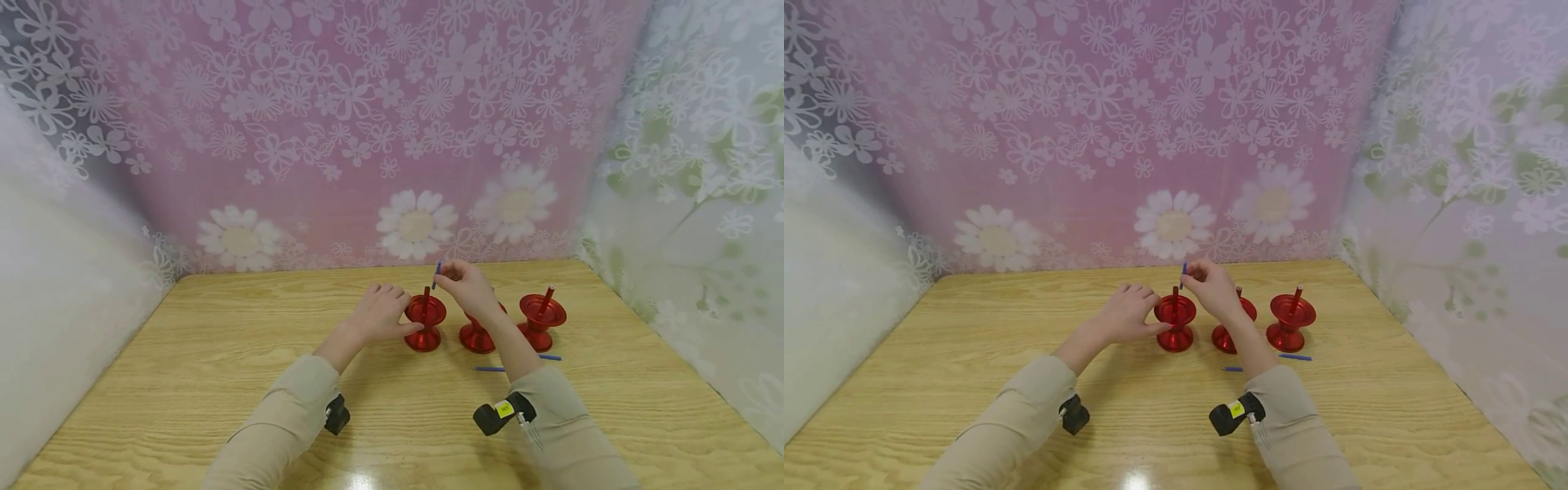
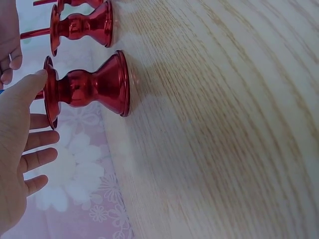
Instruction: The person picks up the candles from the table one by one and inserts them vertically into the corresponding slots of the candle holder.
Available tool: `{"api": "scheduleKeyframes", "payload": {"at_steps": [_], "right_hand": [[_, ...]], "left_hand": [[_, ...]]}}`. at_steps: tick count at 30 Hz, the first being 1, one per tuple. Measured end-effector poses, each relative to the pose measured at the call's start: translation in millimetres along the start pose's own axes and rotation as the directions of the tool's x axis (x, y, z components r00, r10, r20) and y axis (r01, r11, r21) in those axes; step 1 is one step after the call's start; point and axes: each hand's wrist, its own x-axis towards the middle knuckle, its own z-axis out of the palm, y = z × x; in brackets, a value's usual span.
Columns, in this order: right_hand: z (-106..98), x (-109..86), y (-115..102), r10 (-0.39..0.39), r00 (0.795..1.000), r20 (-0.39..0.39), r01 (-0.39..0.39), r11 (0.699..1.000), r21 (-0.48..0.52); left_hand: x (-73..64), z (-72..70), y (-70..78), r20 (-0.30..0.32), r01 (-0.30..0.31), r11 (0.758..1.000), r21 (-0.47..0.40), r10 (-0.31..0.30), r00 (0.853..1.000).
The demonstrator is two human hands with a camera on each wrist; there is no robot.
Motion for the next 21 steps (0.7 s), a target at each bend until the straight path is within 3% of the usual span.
{"api": "scheduleKeyframes", "payload": {"at_steps": [13, 21], "right_hand": [[4.5, 4.2, -4.0, -0.051, 0.999, 0.002, 0.051, 0.998, -0.041], [5.7, 4.8, -3.4, -0.089, 0.996, 0.010, 0.089, 0.989, -0.122]], "left_hand": [[-0.7, 2.4, -1.0, -0.010, -0.009, 1.000, -0.003, 0.009, 1.000], [-0.8, 3.2, -1.3, -0.027, -0.008, 1.000, 0.018, 0.009, 1.000]]}}
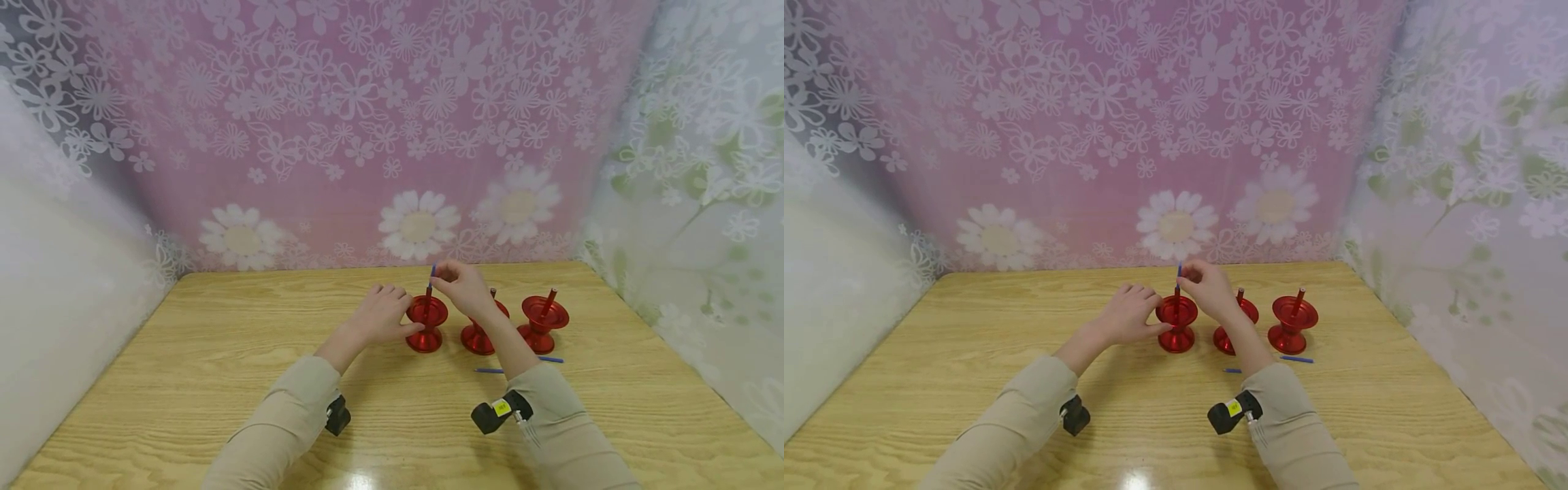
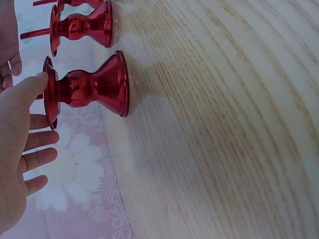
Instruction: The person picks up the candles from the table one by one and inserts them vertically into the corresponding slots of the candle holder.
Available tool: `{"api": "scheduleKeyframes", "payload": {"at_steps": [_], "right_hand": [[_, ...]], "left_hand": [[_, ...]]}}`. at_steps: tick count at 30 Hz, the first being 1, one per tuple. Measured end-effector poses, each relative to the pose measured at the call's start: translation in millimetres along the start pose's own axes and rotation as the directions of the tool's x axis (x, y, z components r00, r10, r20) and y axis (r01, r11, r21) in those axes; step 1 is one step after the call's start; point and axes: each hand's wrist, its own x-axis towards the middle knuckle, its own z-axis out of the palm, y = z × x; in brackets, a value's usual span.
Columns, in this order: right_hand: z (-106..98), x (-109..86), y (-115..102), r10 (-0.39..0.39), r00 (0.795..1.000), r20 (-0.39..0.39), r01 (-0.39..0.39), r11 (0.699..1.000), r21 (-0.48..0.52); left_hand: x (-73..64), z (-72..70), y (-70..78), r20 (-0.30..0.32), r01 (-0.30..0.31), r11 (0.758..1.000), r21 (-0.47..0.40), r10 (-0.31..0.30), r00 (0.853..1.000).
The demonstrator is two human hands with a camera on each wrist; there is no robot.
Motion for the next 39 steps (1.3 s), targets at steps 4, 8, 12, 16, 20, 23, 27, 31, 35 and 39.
{"api": "scheduleKeyframes", "payload": {"at_steps": [4, 8, 12, 16, 20, 23, 27, 31, 35, 39], "right_hand": [[0.0, -0.9, -0.2, -0.018, 1.000, 0.002, 0.018, 1.000, -0.023], [0.5, -0.6, 0.8, -0.023, 1.000, 0.001, 0.023, 0.999, -0.029], [0.4, -0.7, 1.4, -0.030, 1.000, 0.004, 0.030, 0.998, -0.049], [0.6, -0.3, 1.9, -0.048, 0.999, 0.014, 0.049, 0.995, -0.089], [1.2, 0.0, 2.0, -0.063, 0.998, 0.013, 0.064, 0.991, -0.117], [1.4, -0.2, 1.6, -0.069, 0.998, 0.007, 0.070, 0.991, -0.117], [0.9, -0.6, 1.9, -0.080, 0.997, 0.007, 0.080, 0.991, -0.106], [0.2, -0.8, 2.2, -0.092, 0.996, 0.014, 0.093, 0.990, -0.105], [0.4, 0.0, 2.5, -0.105, 0.994, 0.017, 0.106, 0.986, -0.127], [1.5, 0.9, 3.1, -0.112, 0.994, 0.015, 0.113, 0.983, -0.146]], "left_hand": [[-0.3, -0.4, 0.6, -0.005, -0.001, 1.000, 0.009, 0.001, 1.000], [-0.1, -1.0, 1.1, 0.006, 0.004, 1.000, 0.005, -0.004, 1.000], [0.1, -1.6, 1.6, 0.020, 0.012, 1.000, 0.001, -0.012, 1.000], [0.4, -1.5, 1.9, 0.028, 0.016, 1.000, 0.002, -0.016, 0.999], [0.9, -0.9, 1.6, 0.025, 0.018, 1.000, -0.003, -0.018, 1.000], [1.1, -0.5, 1.2, 0.017, 0.016, 1.000, -0.004, -0.016, 1.000], [0.7, -0.5, 0.8, 0.013, 0.013, 1.000, -0.007, -0.013, 1.000], [0.4, -0.6, 0.9, 0.020, 0.015, 1.000, -0.009, -0.015, 1.000], [0.8, -0.3, 0.8, 0.025, 0.016, 1.000, -0.011, -0.016, 1.000], [1.0, -0.8, 0.4, 0.016, 0.011, 1.000, -0.011, -0.011, 1.000]]}}
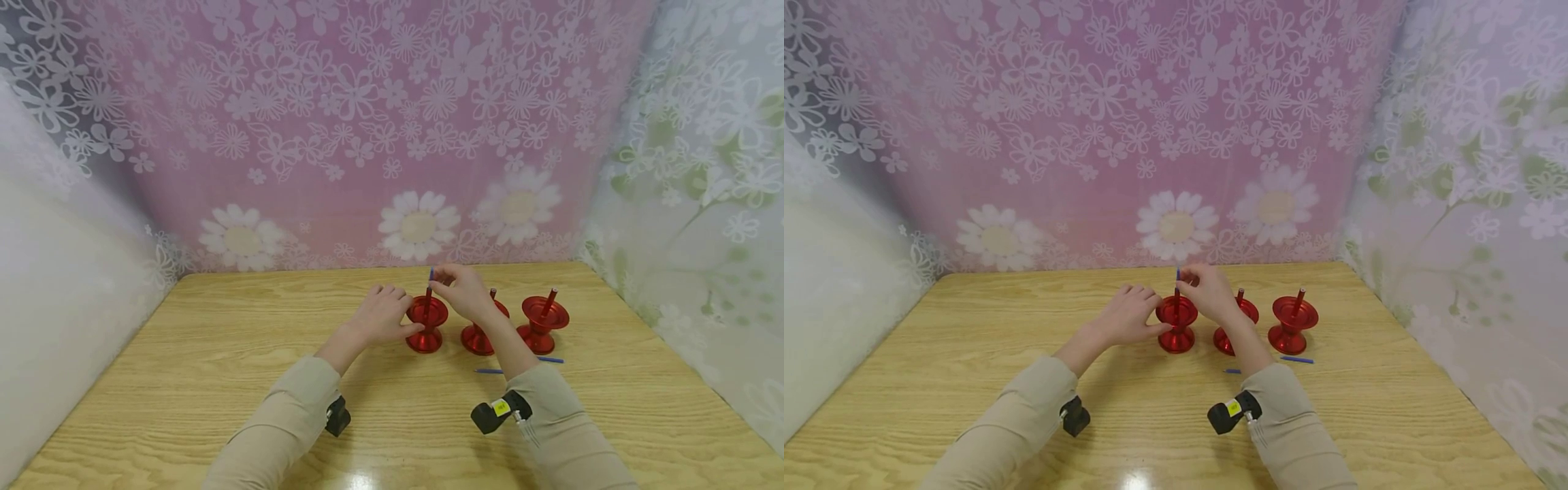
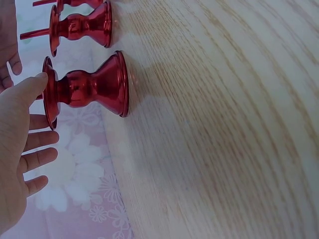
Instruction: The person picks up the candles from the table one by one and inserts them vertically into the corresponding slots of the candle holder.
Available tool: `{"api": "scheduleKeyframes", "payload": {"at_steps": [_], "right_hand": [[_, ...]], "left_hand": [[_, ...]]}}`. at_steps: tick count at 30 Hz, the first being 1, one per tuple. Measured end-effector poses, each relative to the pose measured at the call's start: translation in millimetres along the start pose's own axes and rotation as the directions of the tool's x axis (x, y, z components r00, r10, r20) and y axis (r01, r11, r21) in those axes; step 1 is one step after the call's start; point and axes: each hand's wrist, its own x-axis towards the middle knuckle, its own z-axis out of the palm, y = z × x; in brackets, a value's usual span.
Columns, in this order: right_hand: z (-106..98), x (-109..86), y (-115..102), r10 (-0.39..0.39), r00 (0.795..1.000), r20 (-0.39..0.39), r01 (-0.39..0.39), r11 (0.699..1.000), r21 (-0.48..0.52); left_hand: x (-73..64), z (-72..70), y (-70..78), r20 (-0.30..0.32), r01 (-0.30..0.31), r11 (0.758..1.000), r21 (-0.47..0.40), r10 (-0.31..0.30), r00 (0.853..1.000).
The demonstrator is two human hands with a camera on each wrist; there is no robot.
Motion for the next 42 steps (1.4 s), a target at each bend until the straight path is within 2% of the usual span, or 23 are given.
{"api": "scheduleKeyframes", "payload": {"at_steps": [7, 15, 22, 26, 32, 36, 42], "right_hand": [[2, 0.3, 2, 0.005, 1.000, -0.011, -0.004, 1.000, 0.019], [5, 0.5, 8, -0.042, 0.998, -0.036, 0.043, 0.999, 0.031], [9, -1.3, 12, -0.045, 0.997, -0.061, 0.049, 0.996, 0.070], [11, -3.3, 12, -0.014, 0.998, -0.066, 0.021, 0.995, 0.099], [11, -6.4, 14, 0.039, 0.999, -0.033, -0.035, 0.993, 0.111], [9, -7.7, 14, 0.059, 0.998, -0.017, -0.057, 0.993, 0.106], [1, -9.7, 13, 0.049, 0.999, -0.022, -0.047, 0.995, 0.089]], "left_hand": [[1.3, -0.5, -1.0, -0.004, -0.001, 1.000, -0.003, 0.001, 1.000], [1.2, 0.0, -1.1, -0.006, -0.002, 1.000, 0.003, 0.002, 1.000], [0.4, 1.9, -1.4, -0.012, -0.001, 1.000, -0.004, 0.001, 1.000], [-0.8, 1.9, -1.3, -0.005, 0.002, 1.000, -0.016, -0.002, 1.000], [-2.9, 1.6, -0.7, -0.007, -0.006, 1.000, -0.011, 0.006, 1.000], [-4.0, 2.1, -0.4, -0.026, -0.015, 1.000, -0.006, 0.015, 1.000], [-4.2, 1.4, 1.2, -0.103, -0.029, 0.999, -0.021, 0.026, 0.994]]}}
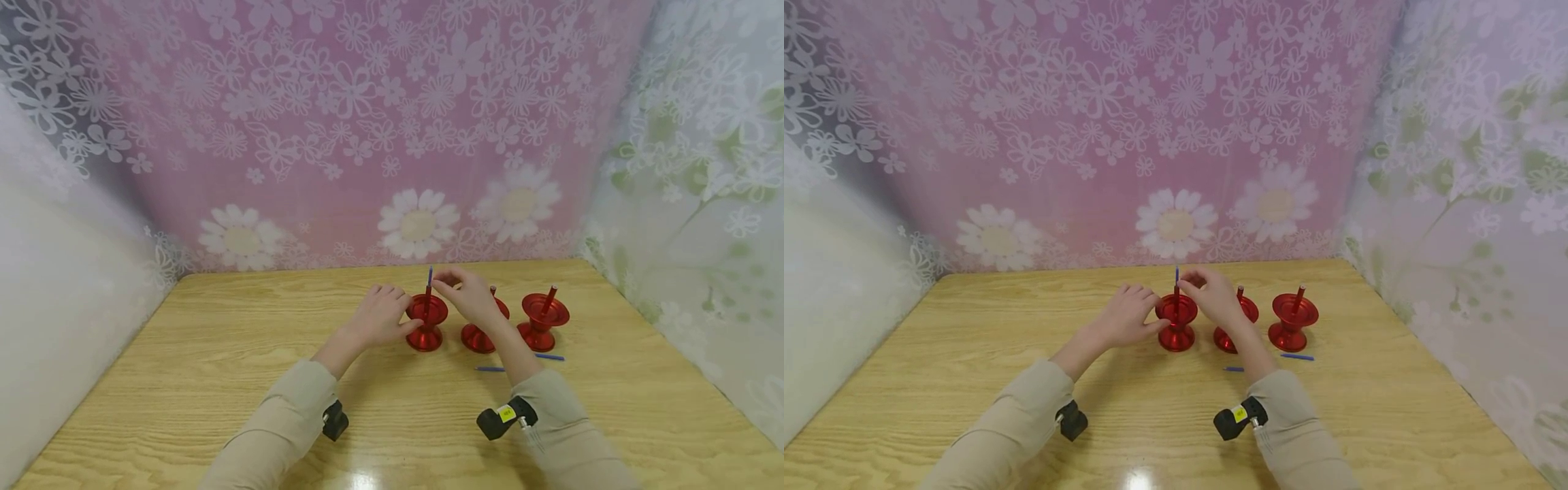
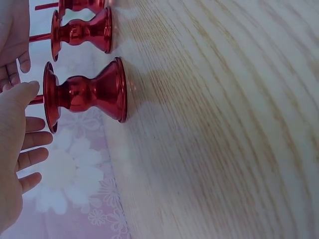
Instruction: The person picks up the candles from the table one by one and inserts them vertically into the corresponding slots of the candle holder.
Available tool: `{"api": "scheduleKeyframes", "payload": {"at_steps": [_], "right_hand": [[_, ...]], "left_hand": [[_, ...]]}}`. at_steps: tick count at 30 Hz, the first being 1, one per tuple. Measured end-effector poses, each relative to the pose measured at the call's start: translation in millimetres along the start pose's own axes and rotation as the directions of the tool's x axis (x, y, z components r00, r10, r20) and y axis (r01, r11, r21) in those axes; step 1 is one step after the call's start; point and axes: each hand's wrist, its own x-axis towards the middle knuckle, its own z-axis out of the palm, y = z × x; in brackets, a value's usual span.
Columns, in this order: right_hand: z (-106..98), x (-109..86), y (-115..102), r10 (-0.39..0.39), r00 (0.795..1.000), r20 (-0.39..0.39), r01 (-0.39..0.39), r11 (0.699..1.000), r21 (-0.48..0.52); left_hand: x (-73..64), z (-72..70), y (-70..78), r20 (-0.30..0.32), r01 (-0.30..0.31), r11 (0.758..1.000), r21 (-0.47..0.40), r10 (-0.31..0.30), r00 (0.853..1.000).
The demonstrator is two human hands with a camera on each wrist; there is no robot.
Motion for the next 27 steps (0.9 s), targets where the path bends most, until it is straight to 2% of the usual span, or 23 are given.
{"api": "scheduleKeyframes", "payload": {"at_steps": [4, 9, 12, 16, 18, 21, 27], "right_hand": [[-7, -1.5, -1, 0.002, 1.000, 0.007, -0.002, 1.000, -0.018], [-16, -4.8, 2, 0.017, 1.000, 0.008, -0.017, 1.000, -0.002], [-21, -8.7, 2, 0.032, 0.999, 0.021, -0.032, 0.999, 0.014], [-33, -15.6, -1, 0.019, 0.999, 0.032, -0.019, 1.000, -0.024], [-39, -19.1, -2, 0.008, 0.999, 0.034, -0.006, 0.998, -0.056], [-48, -24.1, 2, 0.009, 0.999, 0.035, -0.006, 0.997, -0.083], [-63, -34.8, 12, 0.013, 1.000, 0.006, -0.012, 0.994, -0.108]], "left_hand": [[1.6, -2.8, 3.7, -0.036, -0.033, 0.999, 0.014, 0.034, 0.999], [4.8, -9.6, 13.3, -0.078, -0.129, 0.990, 0.051, 0.133, 0.988], [6.4, -10.9, 19.8, -0.135, -0.198, 0.979, 0.054, 0.203, 0.970], [9.4, -12.9, 29.1, -0.187, -0.255, 0.966, 0.047, 0.259, 0.948], [11.4, -14.0, 34.1, -0.181, -0.264, 0.964, 0.038, 0.267, 0.947], [14.4, -13.8, 40.7, -0.163, -0.267, 0.961, 0.069, 0.275, 0.947], [19.5, -12.2, 52.3, -0.095, -0.247, 0.961, 0.120, 0.259, 0.961]]}}
